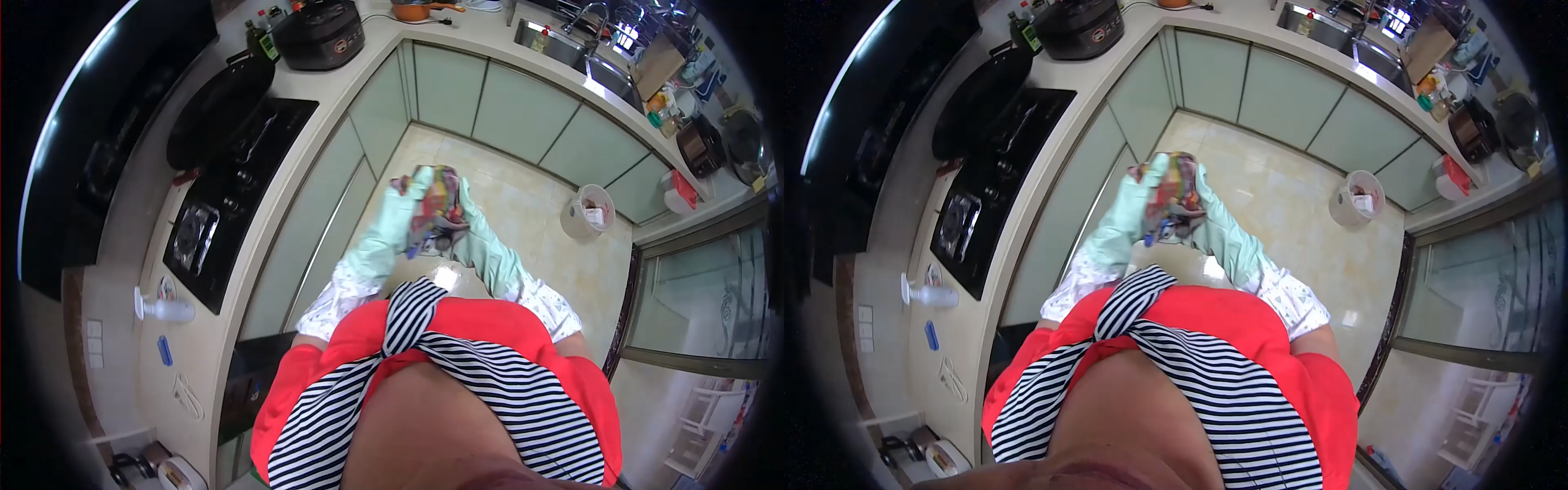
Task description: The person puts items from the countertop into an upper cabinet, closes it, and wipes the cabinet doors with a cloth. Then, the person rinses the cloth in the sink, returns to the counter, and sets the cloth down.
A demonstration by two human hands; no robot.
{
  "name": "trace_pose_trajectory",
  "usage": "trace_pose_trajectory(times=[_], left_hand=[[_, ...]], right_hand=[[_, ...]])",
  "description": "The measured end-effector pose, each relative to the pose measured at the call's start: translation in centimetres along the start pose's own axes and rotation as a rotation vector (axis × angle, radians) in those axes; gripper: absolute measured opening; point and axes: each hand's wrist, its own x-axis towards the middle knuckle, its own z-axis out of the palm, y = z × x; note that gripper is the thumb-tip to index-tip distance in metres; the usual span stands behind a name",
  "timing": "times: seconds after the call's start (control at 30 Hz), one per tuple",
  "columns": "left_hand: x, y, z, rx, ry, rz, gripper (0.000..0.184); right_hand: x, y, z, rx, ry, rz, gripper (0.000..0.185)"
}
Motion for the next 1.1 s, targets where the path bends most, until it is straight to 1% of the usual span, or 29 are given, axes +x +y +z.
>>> trace_pose_trajectory(times=[0.03, 0.1, 0.13, 0.17, 0.23, 0.27, 0.3, 0.33, 0.37, 0.4, 0.43, 0.5, 0.53, 0.57, 0.63, 0.67, 0.7, 0.73, 0.77, 0.8, 0.83, 0.87, 0.9, 0.93, 0.97, 1.0, 1.03, 1.07, 1.1], left_hand=[[2.1, -1.1, 0.3, 0.043, -0.062, 0.022, 0.055], [4.7, -2.3, 2.4, 0.415, 0.115, 0.376, 0.057], [5.4, -2.1, 3.6, 0.483, 0.185, 0.489, 0.059], [6.6, -1.4, 4.6, 0.480, 0.181, 0.489, 0.059], [8.9, -0.4, 5.5, 0.490, 0.094, 0.671, 0.048], [10.4, 0.0, 5.8, 0.489, 0.090, 0.672, 0.048], [12.0, 0.5, 6.1, 0.531, 0.040, 0.770, 0.045], [13.5, 1.1, 6.3, 0.570, -0.009, 0.868, 0.043], [15.1, 1.9, 6.6, 0.608, -0.060, 0.966, 0.042], [16.3, 3.4, 6.8, 0.806, 0.020, 1.104, 0.040], [18.3, 3.4, 6.9, 0.804, 0.014, 1.100, 0.040], [21.5, 4.1, 7.7, 0.589, -0.347, 0.851, 0.036], [21.8, 3.7, 8.6, 0.445, -0.414, 0.596, 0.037], [22.7, 3.4, 9.3, 0.385, -0.492, 0.355, 0.044], [25.4, 0.5, 11.9, 0.144, -0.626, 0.219, 0.054], [25.4, 0.6, 13.1, 0.142, -0.657, 0.195, 0.054], [23.7, 1.9, 12.3, 0.094, -0.690, 0.108, 0.056], [23.7, 2.5, 13.0, 0.057, -0.711, 0.020, 0.057], [24.1, 2.2, 13.5, 0.049, -0.733, 0.015, 0.057], [24.3, 2.0, 13.8, 0.006, -0.776, -0.123, 0.058], [25.0, 1.5, 14.7, -0.031, -0.807, -0.268, 0.060], [25.8, 0.2, 15.8, -0.123, -0.771, -0.164, 0.062], [27.9, -0.3, 17.1, -0.160, -0.871, 0.038, 0.064], [30.5, -2.2, 18.6, -0.185, -0.878, 0.010, 0.064], [32.7, -4.3, 19.1, -0.216, -0.887, -0.004, 0.064], [34.1, -5.5, 18.5, -0.327, -0.898, -0.117, 0.061], [35.3, -4.9, 18.6, -0.348, -0.854, -0.244, 0.061], [36.5, -4.4, 18.7, -0.373, -0.798, -0.370, 0.061], [38.0, -4.6, 18.8, -0.457, -0.803, -0.452, 0.060]], right_hand=[[-0.2, -0.8, -0.5, 0.050, -0.025, -0.044, 0.074], [-0.2, -2.4, -1.2, 0.098, -0.046, -0.094, 0.073], [0.3, -3.4, -1.6, 0.094, 0.124, -0.161, 0.070], [1.2, -4.3, -2.4, 0.105, 0.148, -0.232, 0.067], [3.1, -6.2, -3.9, 0.121, 0.193, -0.374, 0.059], [3.5, -7.5, -4.5, 0.099, 0.270, -0.406, 0.057], [3.9, -8.6, -4.1, 0.076, 0.349, -0.437, 0.055], [4.1, -9.7, -3.3, 0.053, 0.532, -0.481, 0.054], [5.1, -10.9, -3.7, 0.087, 0.459, -0.512, 0.052], [5.8, -12.2, -4.1, 0.103, 0.478, -0.549, 0.052], [6.5, -13.2, -4.3, 0.123, 0.498, -0.586, 0.051], [6.9, -14.8, -5.1, 0.038, 0.602, -0.676, 0.049], [7.2, -15.7, -5.5, 0.089, 0.629, -0.775, 0.047], [6.8, -16.6, -4.8, 0.077, 0.551, -0.827, 0.044], [5.6, -18.6, -5.4, 0.079, 0.640, -0.938, 0.043], [4.9, -19.6, -6.4, 0.034, 0.678, -1.020, 0.044], [5.2, -18.9, -4.4, 0.038, 0.808, -1.063, 0.047], [4.9, -19.5, -5.9, -0.052, 0.861, -1.118, 0.050], [4.5, -20.4, -6.5, -0.146, 0.909, -1.168, 0.054], [4.5, -20.9, -6.7, -0.153, 0.921, -1.184, 0.054], [4.5, -22.0, -7.3, -0.363, 1.065, -1.177, 0.057], [4.9, -23.0, -7.2, -0.576, 1.201, -1.152, 0.060], [5.3, -24.1, -7.1, -0.675, 1.279, -1.057, 0.064], [5.7, -25.2, -7.3, -0.766, 1.291, -1.009, 0.059], [6.2, -26.7, -6.9, -0.852, 1.206, -1.004, 0.053], [6.7, -28.2, -6.4, -0.932, 1.115, -1.001, 0.047], [7.4, -30.2, -6.2, -0.992, 0.934, -1.028, 0.040], [8.0, -31.6, -6.9, -0.886, 0.842, -0.984, 0.034], [8.6, -32.9, -8.0, -0.779, 0.752, -0.942, 0.029]])
